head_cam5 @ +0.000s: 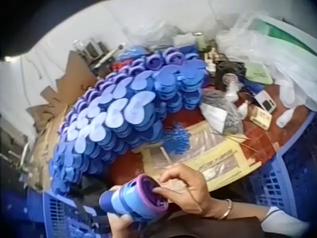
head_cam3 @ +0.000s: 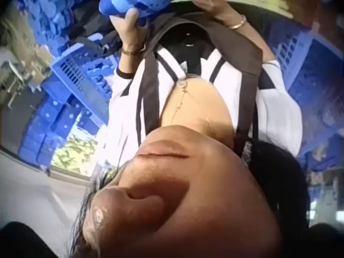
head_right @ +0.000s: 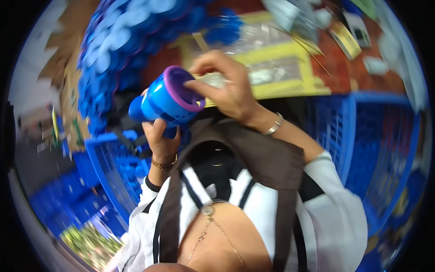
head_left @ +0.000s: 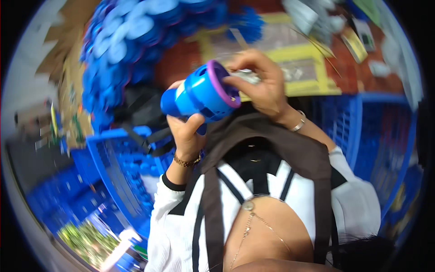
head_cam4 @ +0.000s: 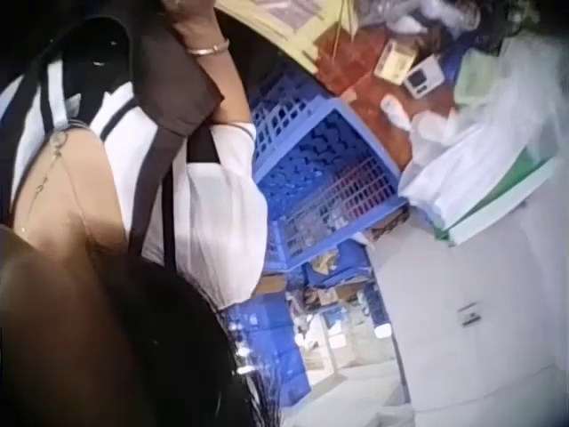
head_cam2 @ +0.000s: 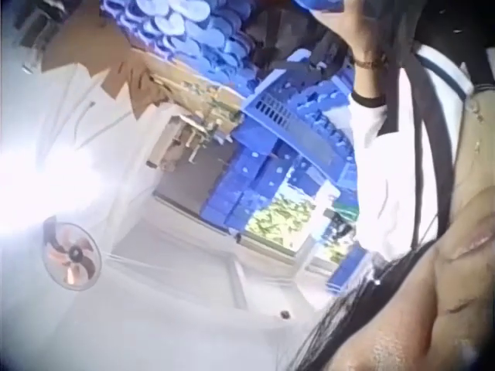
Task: Apply glue to blue plastic components using a thin stick and organize them into crates.
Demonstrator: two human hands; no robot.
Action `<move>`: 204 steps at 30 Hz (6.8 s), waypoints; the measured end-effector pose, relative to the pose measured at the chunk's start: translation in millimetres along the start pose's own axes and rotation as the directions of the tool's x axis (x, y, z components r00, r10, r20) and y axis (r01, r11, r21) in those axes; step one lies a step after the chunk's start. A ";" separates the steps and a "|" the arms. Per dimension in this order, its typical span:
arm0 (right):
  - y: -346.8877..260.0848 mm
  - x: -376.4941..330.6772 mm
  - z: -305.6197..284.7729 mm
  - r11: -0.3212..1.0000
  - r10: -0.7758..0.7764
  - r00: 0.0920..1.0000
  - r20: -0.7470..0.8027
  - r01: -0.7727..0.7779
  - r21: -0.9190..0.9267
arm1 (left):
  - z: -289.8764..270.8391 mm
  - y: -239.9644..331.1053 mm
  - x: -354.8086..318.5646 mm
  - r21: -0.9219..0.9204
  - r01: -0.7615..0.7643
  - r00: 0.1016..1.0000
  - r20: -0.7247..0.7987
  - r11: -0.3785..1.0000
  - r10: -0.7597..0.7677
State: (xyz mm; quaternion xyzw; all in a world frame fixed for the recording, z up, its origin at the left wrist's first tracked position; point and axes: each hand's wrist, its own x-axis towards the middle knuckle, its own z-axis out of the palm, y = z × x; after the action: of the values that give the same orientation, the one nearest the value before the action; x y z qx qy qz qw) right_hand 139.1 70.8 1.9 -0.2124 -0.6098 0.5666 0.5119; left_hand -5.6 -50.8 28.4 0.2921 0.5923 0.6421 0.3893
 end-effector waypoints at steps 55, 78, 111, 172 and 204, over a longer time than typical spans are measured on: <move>9.5 14.7 16.9 0.828 -0.074 0.976 -0.204 -0.054 -0.558 | -543.1 89.5 318.4 0.760 0.574 0.811 -0.478 0.303 -0.338; 8.6 5.2 4.0 0.863 0.029 0.992 0.119 0.035 -0.504 | -576.7 120.3 211.0 -0.128 -0.246 0.762 -0.638 0.961 0.111; 27.3 -19.2 -40.3 0.998 0.054 0.994 0.094 -0.051 -0.031 | 12.1 -30.5 50.3 -0.405 0.551 0.822 0.115 0.730 -0.557; 15.4 7.0 -25.9 0.973 -0.042 0.999 0.009 0.043 -0.226 | 24.5 -30.7 41.7 -0.446 0.445 0.892 0.138 0.777 -0.431; 3.4 5.9 -14.0 0.998 0.031 0.979 -0.202 -0.040 -0.042 | -11.4 -69.7 40.4 -0.005 -0.203 0.974 0.098 0.979 0.202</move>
State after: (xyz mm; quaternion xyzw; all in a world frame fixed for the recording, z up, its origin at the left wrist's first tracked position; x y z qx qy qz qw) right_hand 147.9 83.2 -1.2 -0.2913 -0.5638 0.5369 0.5559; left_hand -25.7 -23.0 -45.4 0.3829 0.5412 0.6619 0.3498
